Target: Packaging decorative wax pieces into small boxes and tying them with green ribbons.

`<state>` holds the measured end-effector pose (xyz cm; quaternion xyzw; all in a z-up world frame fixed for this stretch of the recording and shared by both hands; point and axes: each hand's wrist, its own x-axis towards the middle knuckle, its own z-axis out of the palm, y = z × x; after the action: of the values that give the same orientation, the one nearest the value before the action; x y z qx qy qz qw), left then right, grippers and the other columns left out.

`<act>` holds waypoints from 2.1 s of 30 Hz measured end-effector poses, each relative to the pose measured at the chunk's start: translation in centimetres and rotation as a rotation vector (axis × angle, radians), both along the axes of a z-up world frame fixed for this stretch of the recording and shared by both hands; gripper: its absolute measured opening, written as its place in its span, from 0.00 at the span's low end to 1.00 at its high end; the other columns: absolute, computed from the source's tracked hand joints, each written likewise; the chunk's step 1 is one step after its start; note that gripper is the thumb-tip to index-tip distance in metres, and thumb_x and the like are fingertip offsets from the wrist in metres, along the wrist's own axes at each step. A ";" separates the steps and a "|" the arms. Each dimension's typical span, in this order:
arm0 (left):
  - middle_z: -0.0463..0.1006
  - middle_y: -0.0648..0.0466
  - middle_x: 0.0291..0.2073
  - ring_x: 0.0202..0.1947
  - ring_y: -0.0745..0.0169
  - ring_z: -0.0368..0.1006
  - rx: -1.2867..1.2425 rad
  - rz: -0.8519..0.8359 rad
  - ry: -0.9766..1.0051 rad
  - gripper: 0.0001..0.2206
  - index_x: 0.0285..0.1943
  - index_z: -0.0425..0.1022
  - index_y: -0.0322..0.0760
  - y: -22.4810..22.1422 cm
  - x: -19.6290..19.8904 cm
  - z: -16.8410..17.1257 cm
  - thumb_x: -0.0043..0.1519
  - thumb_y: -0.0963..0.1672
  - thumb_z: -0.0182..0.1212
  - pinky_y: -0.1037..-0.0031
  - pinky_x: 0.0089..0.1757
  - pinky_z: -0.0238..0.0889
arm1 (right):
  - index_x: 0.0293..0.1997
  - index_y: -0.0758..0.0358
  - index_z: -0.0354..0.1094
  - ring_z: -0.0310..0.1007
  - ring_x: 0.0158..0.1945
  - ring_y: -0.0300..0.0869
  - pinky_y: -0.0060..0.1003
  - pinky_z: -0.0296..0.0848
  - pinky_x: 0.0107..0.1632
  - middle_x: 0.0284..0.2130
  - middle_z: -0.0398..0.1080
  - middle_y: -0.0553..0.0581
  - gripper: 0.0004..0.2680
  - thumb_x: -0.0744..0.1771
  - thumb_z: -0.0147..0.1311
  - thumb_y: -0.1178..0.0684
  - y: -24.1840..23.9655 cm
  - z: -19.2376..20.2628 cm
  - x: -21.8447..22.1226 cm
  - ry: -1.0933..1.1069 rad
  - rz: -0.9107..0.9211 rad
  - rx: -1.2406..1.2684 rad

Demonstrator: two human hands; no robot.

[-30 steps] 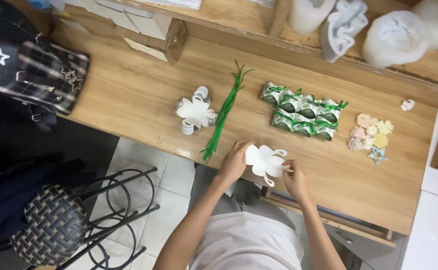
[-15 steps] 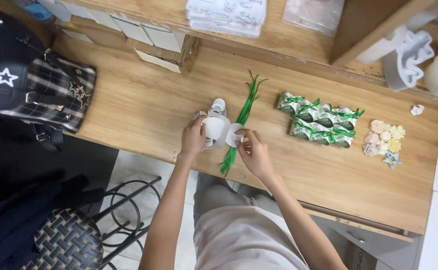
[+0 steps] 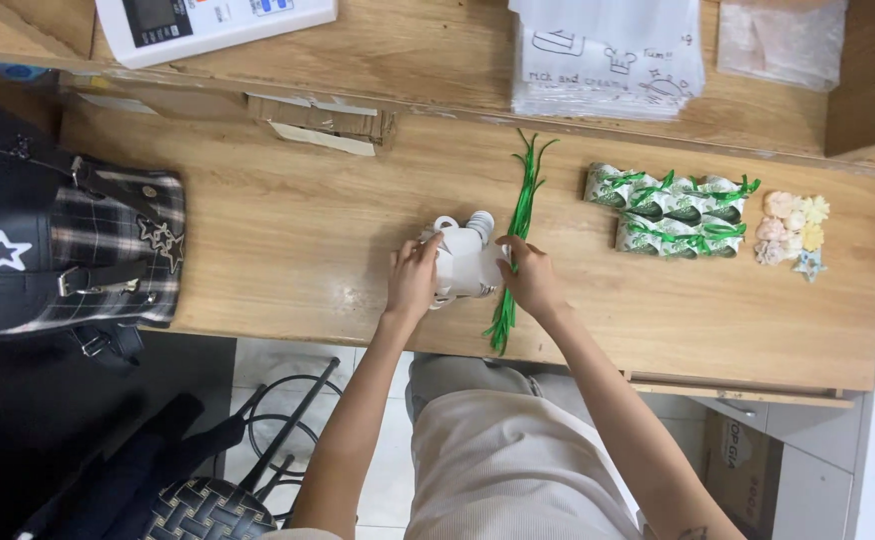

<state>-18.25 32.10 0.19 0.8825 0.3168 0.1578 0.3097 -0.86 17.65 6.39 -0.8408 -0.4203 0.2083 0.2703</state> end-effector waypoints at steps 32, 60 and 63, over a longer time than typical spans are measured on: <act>0.76 0.50 0.49 0.48 0.46 0.76 -0.380 -0.371 -0.088 0.12 0.55 0.69 0.44 9.1 1.8 -2.1 0.63 0.42 0.62 0.59 0.43 0.71 | 0.29 0.71 0.74 0.72 0.22 0.34 0.31 0.70 0.26 0.21 0.76 0.56 0.18 0.65 0.64 0.39 0.0 -2.0 -2.4 0.416 -0.502 -0.153; 0.78 0.51 0.48 0.42 0.53 0.79 -0.443 -0.296 -0.059 0.17 0.56 0.69 0.41 9.0 -0.9 -3.3 0.63 0.49 0.67 0.64 0.42 0.72 | 0.45 0.68 0.73 0.75 0.26 0.40 0.37 0.73 0.31 0.26 0.76 0.59 0.10 0.70 0.52 0.50 -1.3 4.9 -2.3 0.246 -0.412 -0.129; 0.76 0.46 0.48 0.43 0.46 0.77 -0.271 -0.278 -0.101 0.19 0.56 0.71 0.42 8.4 -0.6 -1.1 0.59 0.47 0.70 0.61 0.39 0.71 | 0.49 0.68 0.72 0.76 0.26 0.40 0.37 0.73 0.32 0.27 0.76 0.61 0.09 0.69 0.53 0.52 -1.3 6.4 -2.7 0.209 -0.354 -0.140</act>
<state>-18.88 40.46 -0.91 0.8590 0.1942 0.1134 0.4599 -3.59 16.37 12.82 -0.8921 -0.2204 0.2722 0.2856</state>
